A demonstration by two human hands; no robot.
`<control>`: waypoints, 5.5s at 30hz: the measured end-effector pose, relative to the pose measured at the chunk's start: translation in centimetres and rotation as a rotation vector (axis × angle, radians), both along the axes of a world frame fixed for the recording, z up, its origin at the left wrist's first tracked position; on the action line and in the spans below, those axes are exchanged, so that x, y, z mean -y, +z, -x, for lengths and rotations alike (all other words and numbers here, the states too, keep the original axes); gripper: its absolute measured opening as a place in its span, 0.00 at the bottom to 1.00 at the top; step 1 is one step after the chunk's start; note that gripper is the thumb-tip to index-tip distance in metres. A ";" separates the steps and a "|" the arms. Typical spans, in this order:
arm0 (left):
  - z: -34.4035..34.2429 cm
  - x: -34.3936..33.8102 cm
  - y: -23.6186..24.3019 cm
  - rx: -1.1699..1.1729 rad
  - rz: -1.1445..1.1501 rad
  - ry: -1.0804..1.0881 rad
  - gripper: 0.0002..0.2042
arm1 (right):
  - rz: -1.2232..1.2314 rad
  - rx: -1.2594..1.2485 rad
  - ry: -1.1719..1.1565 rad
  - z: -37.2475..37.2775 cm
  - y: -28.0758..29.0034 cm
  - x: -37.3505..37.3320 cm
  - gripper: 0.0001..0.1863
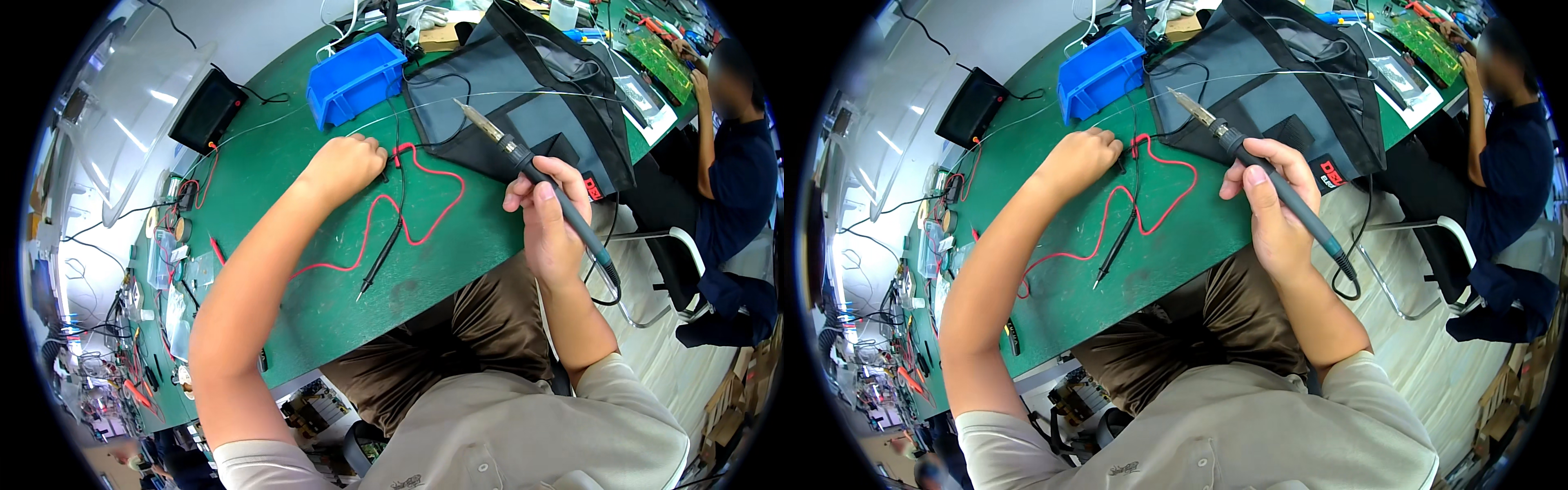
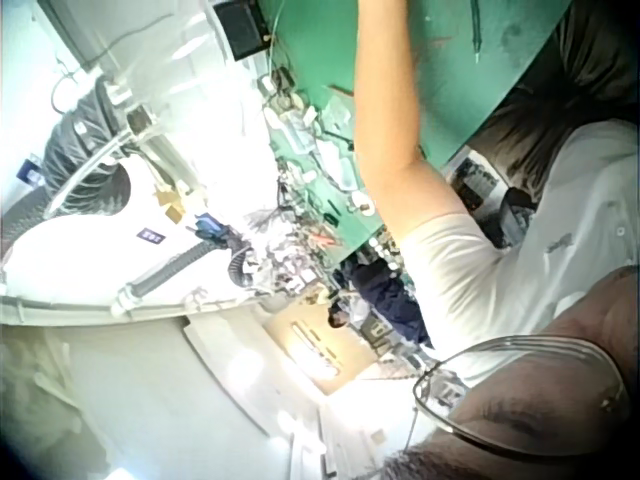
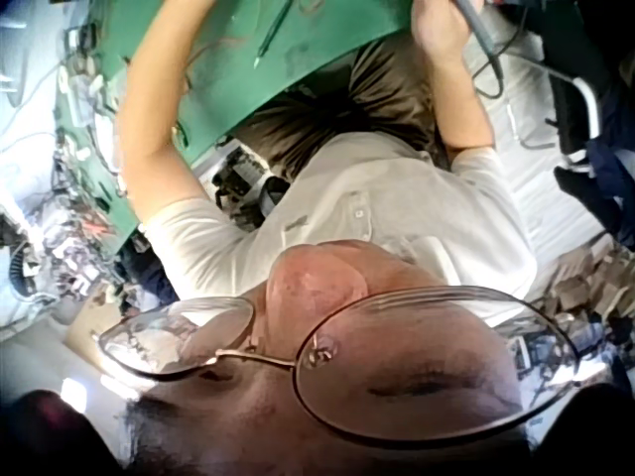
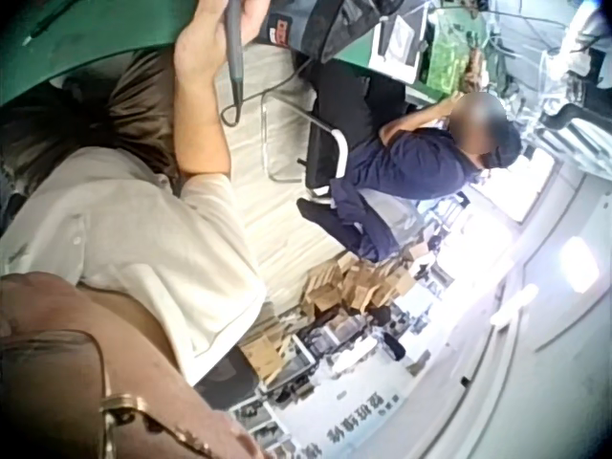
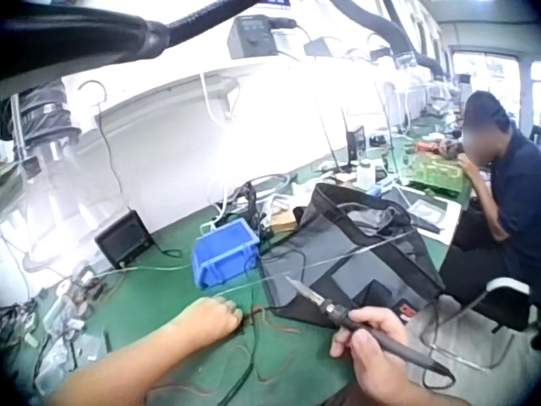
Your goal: The person holds a red probe and a soldering iron to a thin wire on a green workbench, then applies solder to a wire end while holding it.
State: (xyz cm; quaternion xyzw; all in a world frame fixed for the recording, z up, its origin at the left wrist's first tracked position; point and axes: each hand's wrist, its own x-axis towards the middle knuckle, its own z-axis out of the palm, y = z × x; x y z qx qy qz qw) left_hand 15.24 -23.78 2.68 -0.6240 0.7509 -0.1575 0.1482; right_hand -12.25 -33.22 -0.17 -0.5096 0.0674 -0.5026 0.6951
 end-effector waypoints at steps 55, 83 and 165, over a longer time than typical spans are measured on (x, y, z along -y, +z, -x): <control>18.2 -21.4 4.0 -1.215 0.842 0.096 0.04 | -0.193 -0.090 0.317 -3.8 -3.2 -7.0 0.11; -5.7 -20.2 0.1 -0.533 0.283 1.000 0.21 | -0.147 0.087 0.251 -0.1 -0.1 -5.5 0.12; 11.0 -1.0 13.8 -2.236 0.555 -0.082 0.06 | 0.022 0.399 -0.382 16.5 4.1 -0.4 0.32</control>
